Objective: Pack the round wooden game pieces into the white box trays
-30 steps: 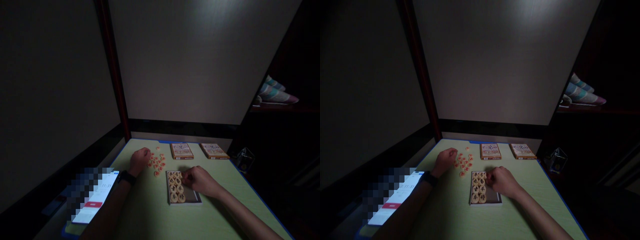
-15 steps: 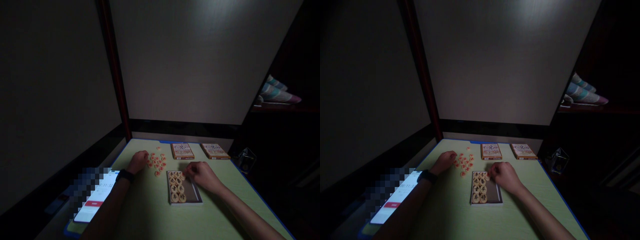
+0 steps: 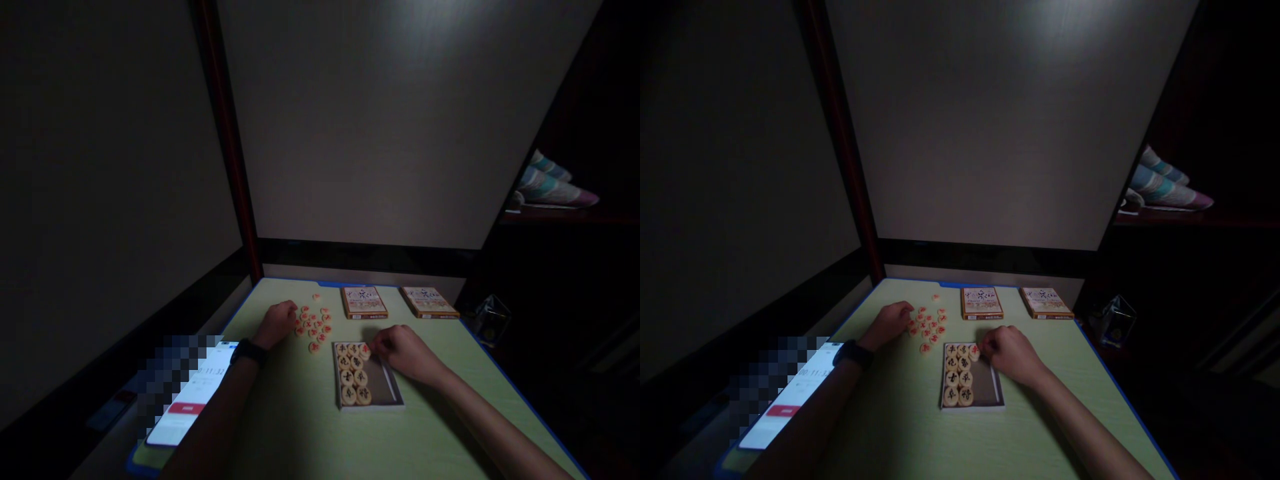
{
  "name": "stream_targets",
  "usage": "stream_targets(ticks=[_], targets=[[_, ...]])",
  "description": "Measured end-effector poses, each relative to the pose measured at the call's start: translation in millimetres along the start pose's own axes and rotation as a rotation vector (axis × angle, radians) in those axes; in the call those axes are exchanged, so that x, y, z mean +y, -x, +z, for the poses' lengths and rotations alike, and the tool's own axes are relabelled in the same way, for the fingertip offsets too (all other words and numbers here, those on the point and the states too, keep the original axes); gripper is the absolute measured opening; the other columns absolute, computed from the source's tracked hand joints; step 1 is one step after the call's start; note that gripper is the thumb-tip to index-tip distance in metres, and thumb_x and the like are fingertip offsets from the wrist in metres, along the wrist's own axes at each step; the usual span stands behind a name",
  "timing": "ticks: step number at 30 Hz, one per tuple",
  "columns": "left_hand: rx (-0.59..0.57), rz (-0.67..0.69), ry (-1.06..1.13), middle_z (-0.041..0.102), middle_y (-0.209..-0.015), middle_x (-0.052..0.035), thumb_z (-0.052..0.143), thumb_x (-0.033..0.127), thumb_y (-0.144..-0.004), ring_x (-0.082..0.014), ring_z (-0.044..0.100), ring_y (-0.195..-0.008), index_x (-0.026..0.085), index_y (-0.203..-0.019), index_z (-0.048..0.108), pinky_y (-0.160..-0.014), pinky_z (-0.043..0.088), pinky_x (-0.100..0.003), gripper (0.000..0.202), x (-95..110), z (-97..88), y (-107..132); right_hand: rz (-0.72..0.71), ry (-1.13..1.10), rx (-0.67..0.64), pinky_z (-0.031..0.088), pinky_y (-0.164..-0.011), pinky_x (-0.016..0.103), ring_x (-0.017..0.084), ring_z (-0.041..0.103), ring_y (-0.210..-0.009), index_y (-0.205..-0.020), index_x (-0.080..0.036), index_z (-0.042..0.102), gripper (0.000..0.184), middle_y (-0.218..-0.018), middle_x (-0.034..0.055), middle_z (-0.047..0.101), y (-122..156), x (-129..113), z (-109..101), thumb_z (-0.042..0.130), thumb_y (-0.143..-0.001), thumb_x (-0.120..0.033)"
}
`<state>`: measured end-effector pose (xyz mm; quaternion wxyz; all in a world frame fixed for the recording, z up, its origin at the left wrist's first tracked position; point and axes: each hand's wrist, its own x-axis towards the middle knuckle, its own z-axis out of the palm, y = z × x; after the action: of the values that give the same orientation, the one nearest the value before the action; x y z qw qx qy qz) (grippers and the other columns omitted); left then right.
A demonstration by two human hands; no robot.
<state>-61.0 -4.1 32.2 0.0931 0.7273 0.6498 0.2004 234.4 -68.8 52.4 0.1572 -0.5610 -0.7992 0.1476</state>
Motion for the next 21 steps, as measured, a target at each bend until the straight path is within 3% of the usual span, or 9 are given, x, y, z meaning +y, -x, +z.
stream_targets(ticks=[3, 9, 21], targets=[[0.020, -0.038, 0.005, 0.074, -0.087, -0.0057, 0.042, 0.007, -0.087, -0.0170, 0.068, -0.086, 0.014, -0.100, 0.069, -0.080, 0.048, -0.025, 0.031, -1.3, 0.2, -1.1, 0.000, 0.028, -0.026, 0.033, -0.058, 0.025, 0.017, 0.062, -0.063, -0.071, -0.016, 0.076, 0.025, -0.069, 0.0067, 0.074, -0.1, 0.2, -0.7, 0.052, -0.077, -0.012], [0.001, -0.015, -0.059, 0.074, -0.100, -0.0089, 0.043, 0.010, -0.088, -0.0196, 0.067, -0.096, 0.015, -0.094, 0.071, -0.087, 0.046, -0.028, 0.029, 1.5, -1.9, -0.6, -0.007, 0.023, -0.048, 0.031, -0.056, 0.025, 0.017, 0.060, -0.062, -0.071, -0.016, 0.075, 0.025, -0.066, 0.0059, 0.071, -0.7, 1.7, 0.3, 0.051, -0.078, -0.013], [-0.120, -0.002, 0.025, 0.075, -0.086, -0.0041, 0.059, 0.013, -0.077, -0.0159, 0.067, -0.082, 0.016, -0.081, 0.072, -0.075, 0.047, -0.023, 0.014, 6.7, -9.1, 3.0, 0.008, -0.010, 0.015, 0.031, -0.057, 0.025, 0.016, 0.060, -0.060, -0.069, -0.017, 0.073, 0.026, -0.065, 0.0053, 0.071, -2.3, 4.1, 1.5, 0.050, -0.080, -0.014]])
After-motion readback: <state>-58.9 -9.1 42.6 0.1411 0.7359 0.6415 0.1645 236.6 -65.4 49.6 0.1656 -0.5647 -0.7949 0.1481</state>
